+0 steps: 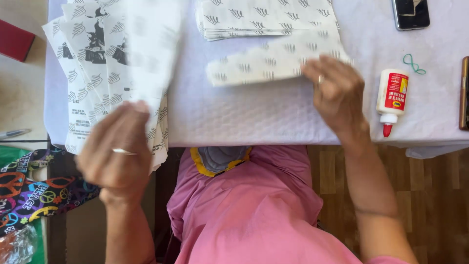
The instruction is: Applying glue to the edges of paper wrappers and folding them to assemble packaging
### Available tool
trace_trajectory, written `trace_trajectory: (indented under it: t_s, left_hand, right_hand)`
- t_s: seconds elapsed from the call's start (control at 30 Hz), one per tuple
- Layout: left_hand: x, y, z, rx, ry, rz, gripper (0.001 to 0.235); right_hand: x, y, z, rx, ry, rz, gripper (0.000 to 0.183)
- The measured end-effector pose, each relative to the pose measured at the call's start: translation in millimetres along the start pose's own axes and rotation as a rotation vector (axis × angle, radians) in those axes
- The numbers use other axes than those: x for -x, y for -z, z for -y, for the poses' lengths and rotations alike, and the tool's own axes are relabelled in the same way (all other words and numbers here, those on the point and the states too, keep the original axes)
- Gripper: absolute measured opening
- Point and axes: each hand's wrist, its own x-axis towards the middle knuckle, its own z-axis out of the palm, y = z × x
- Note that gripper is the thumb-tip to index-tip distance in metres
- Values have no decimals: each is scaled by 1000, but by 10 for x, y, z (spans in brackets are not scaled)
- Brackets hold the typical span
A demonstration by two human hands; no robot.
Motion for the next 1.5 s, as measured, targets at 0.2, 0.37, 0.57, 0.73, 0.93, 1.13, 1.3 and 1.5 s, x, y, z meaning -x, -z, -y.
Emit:
trace_trajectory:
  t_s: [0.2, 0.37, 0.57, 0.73, 0.93, 1.13, 1.3, 1.5]
  left_hand:
    - [71, -636, -579, 180, -80, 90, 18]
    - [250, -1018, -788, 191, -79, 298, 17]
    - [292, -1025, -846, 214, -9, 405, 17]
    - [313, -1034, -842, 193, 10, 383, 14]
    - [334, -1059, -854, 207, 37, 330, 13]
    - [352, -1075, -876, 207, 77, 310, 13]
    - [365, -1087, -884, 206, 99, 283, 12]
    - [325, -1062, -896, 220, 121, 291, 13]
  right_hand:
    - [344, 389, 347, -189, -189, 32, 12]
    - [468, 626, 265, -227, -339, -115, 8]
    - [372, 482, 442, -461, -223, -52, 7]
    - [375, 351, 379, -513, -163, -28, 4]
    - [401, 313, 378, -534, -175, -12, 5]
    - [412, 288, 375, -523, -152, -41, 6]
    - [445, 257, 393, -495, -155, -59, 5]
    - [432, 250, 449, -466, -141, -96, 6]
